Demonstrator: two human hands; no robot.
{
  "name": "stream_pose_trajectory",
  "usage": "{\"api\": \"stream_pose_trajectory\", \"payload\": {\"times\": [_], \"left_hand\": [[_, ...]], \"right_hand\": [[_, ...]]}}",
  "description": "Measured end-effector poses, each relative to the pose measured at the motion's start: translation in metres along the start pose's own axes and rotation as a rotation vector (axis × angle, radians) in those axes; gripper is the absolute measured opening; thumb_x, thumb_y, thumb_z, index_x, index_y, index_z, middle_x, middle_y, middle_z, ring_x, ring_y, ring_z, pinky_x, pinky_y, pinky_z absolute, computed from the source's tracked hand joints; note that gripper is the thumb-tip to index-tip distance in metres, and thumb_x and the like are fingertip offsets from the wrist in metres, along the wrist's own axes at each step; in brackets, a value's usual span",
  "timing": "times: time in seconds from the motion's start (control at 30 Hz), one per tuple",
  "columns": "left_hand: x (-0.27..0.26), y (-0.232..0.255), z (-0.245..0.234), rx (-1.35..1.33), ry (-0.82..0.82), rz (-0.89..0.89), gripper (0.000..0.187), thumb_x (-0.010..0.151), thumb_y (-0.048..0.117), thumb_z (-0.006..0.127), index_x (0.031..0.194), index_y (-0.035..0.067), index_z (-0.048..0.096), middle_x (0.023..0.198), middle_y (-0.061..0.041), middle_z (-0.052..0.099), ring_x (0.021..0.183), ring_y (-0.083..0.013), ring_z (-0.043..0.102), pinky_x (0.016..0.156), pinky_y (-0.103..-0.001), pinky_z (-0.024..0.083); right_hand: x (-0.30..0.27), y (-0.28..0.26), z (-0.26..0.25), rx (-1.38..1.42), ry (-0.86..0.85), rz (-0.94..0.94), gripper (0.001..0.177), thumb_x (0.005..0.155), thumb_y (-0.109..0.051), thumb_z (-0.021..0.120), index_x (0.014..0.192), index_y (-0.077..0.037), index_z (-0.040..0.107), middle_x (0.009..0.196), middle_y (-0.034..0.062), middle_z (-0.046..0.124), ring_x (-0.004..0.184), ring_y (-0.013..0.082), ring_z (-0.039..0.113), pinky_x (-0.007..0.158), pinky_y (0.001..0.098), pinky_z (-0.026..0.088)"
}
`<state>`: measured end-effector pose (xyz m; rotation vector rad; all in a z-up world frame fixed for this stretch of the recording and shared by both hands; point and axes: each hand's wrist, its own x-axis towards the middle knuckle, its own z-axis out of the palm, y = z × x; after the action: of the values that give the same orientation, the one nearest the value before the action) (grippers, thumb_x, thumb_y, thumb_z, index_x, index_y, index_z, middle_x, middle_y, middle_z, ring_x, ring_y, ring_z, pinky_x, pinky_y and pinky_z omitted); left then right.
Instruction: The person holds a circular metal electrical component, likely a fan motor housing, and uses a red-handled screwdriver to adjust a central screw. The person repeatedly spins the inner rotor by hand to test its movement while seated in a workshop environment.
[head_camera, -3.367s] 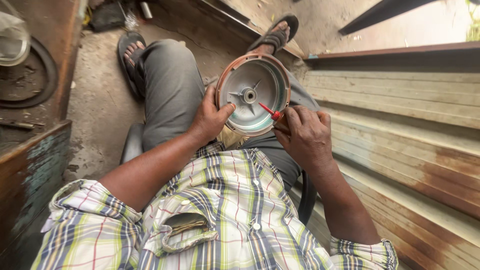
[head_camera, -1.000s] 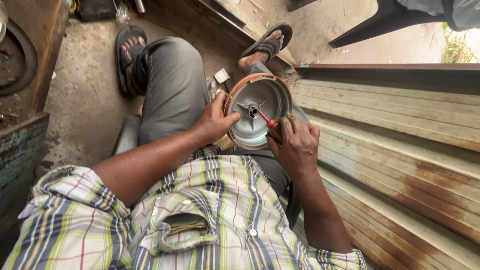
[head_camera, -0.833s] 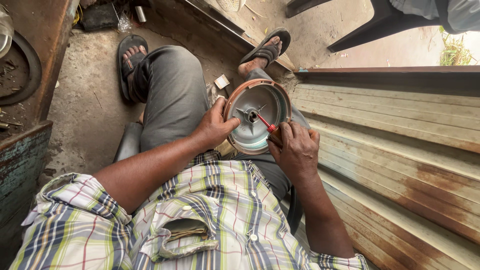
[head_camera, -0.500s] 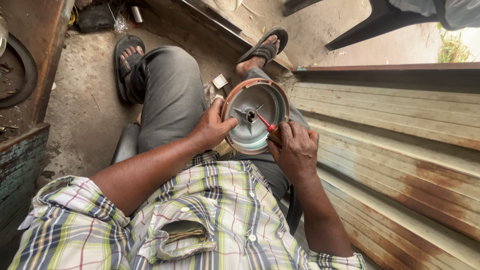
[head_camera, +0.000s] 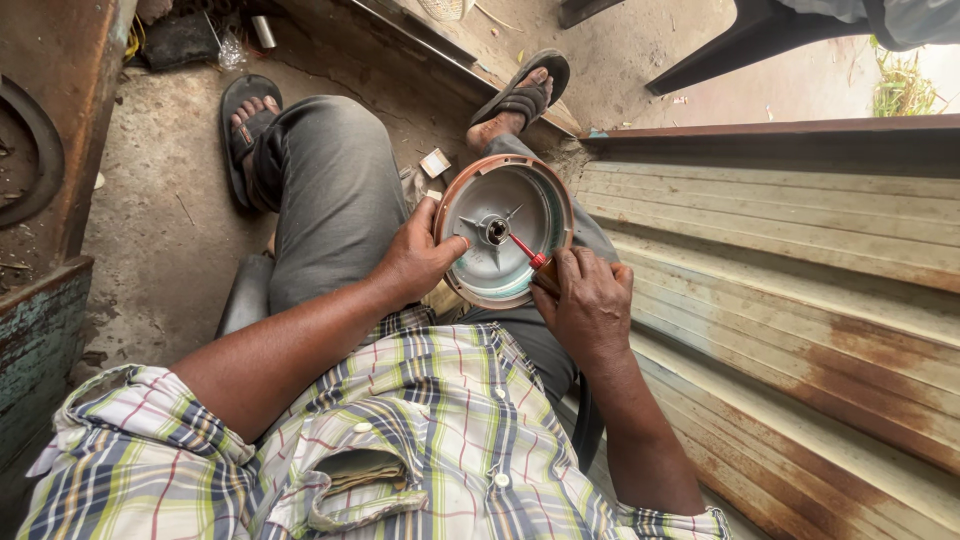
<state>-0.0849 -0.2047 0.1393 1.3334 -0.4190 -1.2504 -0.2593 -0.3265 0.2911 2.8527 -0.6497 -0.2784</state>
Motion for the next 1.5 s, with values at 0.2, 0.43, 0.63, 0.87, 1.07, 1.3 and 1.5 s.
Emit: {"api": "stream_pose_trajectory", "payload": {"times": [0.2, 0.43, 0.63, 0.87, 1.07, 1.3, 1.5], "left_hand": [[0.000, -0.002, -0.001, 0.010, -0.009, -0.019, 0.043, 0.089, 0.019, 0.069, 0.124, 0.000, 0.052, 0.112, -0.017, 0.069, 0.102, -0.0212, 0.069, 0.090, -0.036, 0.056], [0.010, -0.041, 0.005, -0.079, 0.035, 0.092, 0.049, 0.087, 0.017, 0.071, 0.130, 0.001, 0.052, 0.116, -0.013, 0.068, 0.105, -0.0193, 0.067, 0.090, -0.037, 0.055], [0.035, -0.064, 0.017, -0.192, -0.002, -0.004, 0.047, 0.084, 0.020, 0.071, 0.125, 0.003, 0.055, 0.100, -0.013, 0.068, 0.084, -0.0239, 0.063, 0.071, -0.042, 0.054], [0.030, -0.041, 0.019, 0.017, 0.153, 0.065, 0.044, 0.082, 0.028, 0.073, 0.112, 0.001, 0.055, 0.097, -0.015, 0.069, 0.087, -0.0234, 0.067, 0.077, -0.039, 0.055], [0.024, -0.028, 0.015, 0.000, 0.155, 0.091, 0.044, 0.082, 0.028, 0.073, 0.112, 0.001, 0.055, 0.097, -0.017, 0.069, 0.090, -0.0242, 0.068, 0.081, -0.039, 0.054], [0.007, -0.023, 0.003, 0.042, 0.143, 0.129, 0.045, 0.081, 0.027, 0.073, 0.113, 0.000, 0.055, 0.099, -0.018, 0.068, 0.089, -0.0253, 0.068, 0.079, -0.040, 0.054], [-0.010, -0.023, -0.017, -0.014, 0.129, 0.193, 0.047, 0.081, 0.024, 0.073, 0.119, 0.002, 0.056, 0.101, -0.015, 0.069, 0.091, -0.0225, 0.067, 0.080, -0.039, 0.054]], "right_hand": [[0.001, -0.003, -0.002, 0.033, 0.014, -0.007, 0.060, 0.075, -0.037, 0.087, 0.122, -0.007, 0.064, 0.110, 0.0099, 0.065, 0.093, 0.0238, 0.065, 0.087, 0.0444, 0.042], [-0.004, -0.004, 0.002, 0.087, 0.004, 0.027, 0.062, 0.067, -0.034, 0.089, 0.118, -0.007, 0.064, 0.110, 0.0106, 0.067, 0.098, 0.0254, 0.066, 0.086, 0.0462, 0.043], [-0.001, -0.003, 0.002, 0.069, 0.001, 0.049, 0.050, 0.071, -0.038, 0.087, 0.108, -0.013, 0.064, 0.109, 0.0062, 0.068, 0.100, 0.0250, 0.067, 0.093, 0.0469, 0.047], [0.007, -0.002, -0.011, 0.088, 0.062, 0.024, 0.057, 0.072, -0.045, 0.083, 0.116, -0.012, 0.069, 0.108, 0.0054, 0.070, 0.099, 0.0237, 0.069, 0.091, 0.0437, 0.048], [0.043, -0.008, -0.047, 0.540, 0.186, -0.049, 0.053, 0.075, -0.031, 0.087, 0.119, -0.010, 0.066, 0.113, 0.0094, 0.070, 0.106, 0.0263, 0.069, 0.094, 0.0413, 0.053], [0.112, -0.053, -0.110, 0.867, 0.253, -0.178, 0.057, 0.075, -0.020, 0.088, 0.124, -0.004, 0.064, 0.121, 0.0106, 0.070, 0.117, 0.0186, 0.067, 0.102, 0.0332, 0.051], [0.212, -0.133, -0.150, 1.023, 0.285, -0.398, 0.053, 0.082, -0.019, 0.087, 0.127, -0.004, 0.063, 0.121, 0.0085, 0.070, 0.115, 0.0173, 0.068, 0.100, 0.0336, 0.055]]}}
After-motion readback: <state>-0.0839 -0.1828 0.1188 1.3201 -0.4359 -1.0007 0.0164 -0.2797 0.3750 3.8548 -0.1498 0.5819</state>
